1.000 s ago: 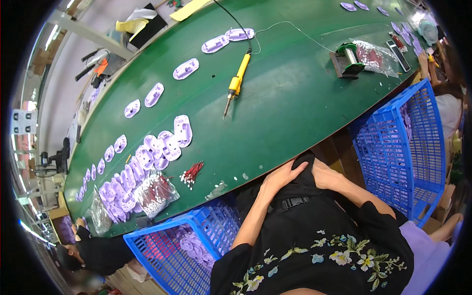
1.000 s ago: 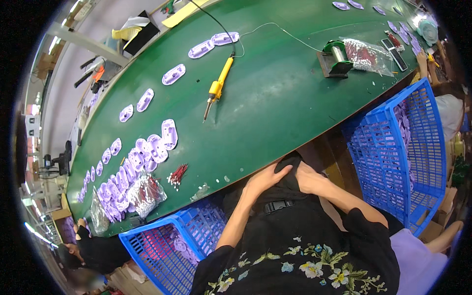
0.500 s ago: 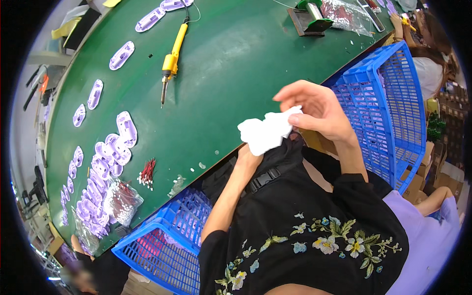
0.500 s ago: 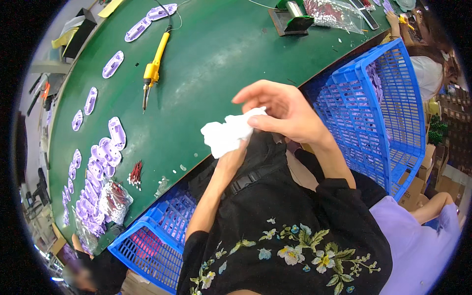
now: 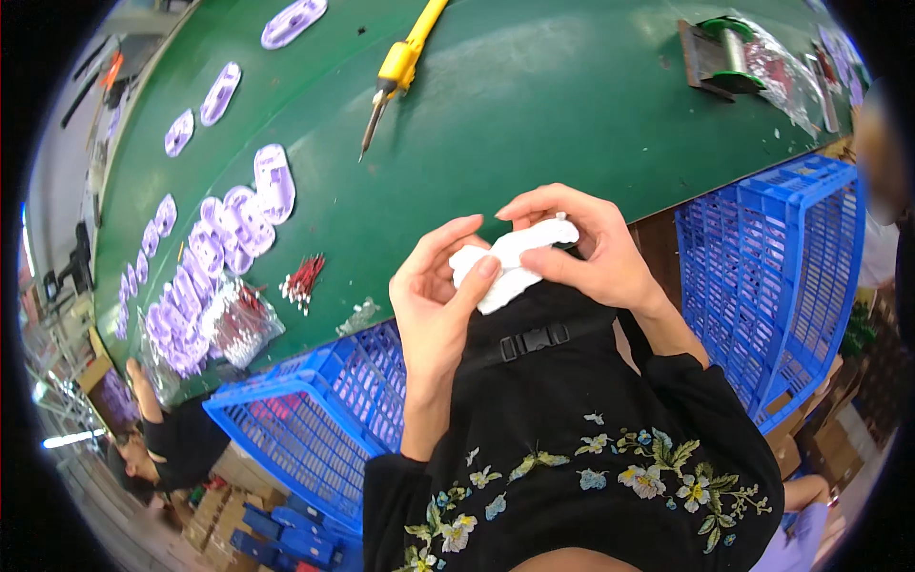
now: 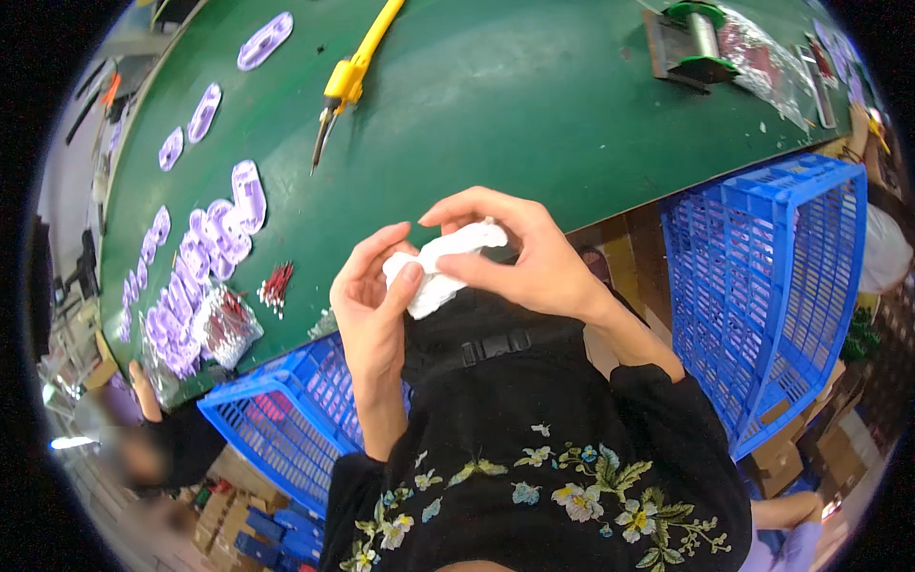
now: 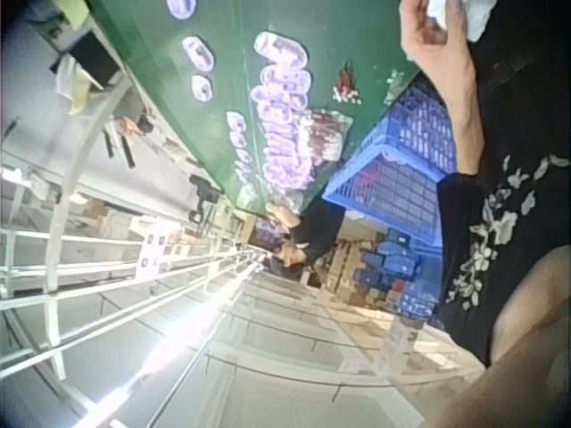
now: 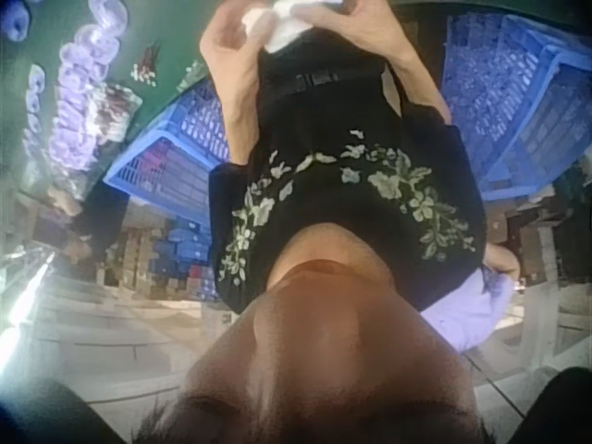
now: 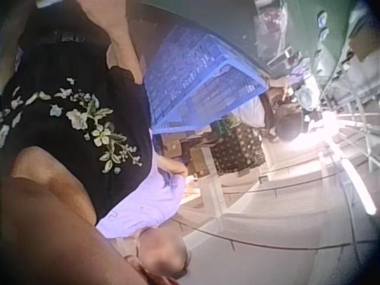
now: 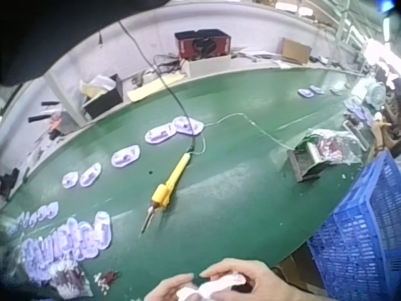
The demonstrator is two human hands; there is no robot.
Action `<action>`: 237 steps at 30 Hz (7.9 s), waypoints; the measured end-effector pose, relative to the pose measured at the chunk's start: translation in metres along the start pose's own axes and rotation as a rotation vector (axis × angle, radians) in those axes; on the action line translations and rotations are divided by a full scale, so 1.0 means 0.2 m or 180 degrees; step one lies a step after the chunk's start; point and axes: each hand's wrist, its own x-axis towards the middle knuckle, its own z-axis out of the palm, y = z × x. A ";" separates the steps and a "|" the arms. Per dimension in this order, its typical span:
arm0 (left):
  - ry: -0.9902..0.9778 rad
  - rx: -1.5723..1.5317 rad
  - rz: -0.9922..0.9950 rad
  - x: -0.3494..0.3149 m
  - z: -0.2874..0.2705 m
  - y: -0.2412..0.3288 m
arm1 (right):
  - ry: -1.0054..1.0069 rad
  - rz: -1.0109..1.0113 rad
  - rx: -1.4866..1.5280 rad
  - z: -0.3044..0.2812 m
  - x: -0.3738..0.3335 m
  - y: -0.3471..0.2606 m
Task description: Soldering internal wires to the plastic housing of an electronic device, then cleaning the soldering iron tip.
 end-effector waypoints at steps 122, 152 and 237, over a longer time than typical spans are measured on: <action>-0.0588 0.0832 -0.0403 -0.14 -0.49 0.30 | -0.1795 0.0483 -0.2101 0.34 0.26 -0.03; -0.0187 0.1565 0.1127 -0.26 -0.47 0.11 | -0.1232 0.1512 0.0230 0.35 0.16 0.18; 0.2443 0.0420 0.1203 -0.25 -0.41 0.12 | -0.1556 -0.0452 -0.3827 0.49 0.56 -0.44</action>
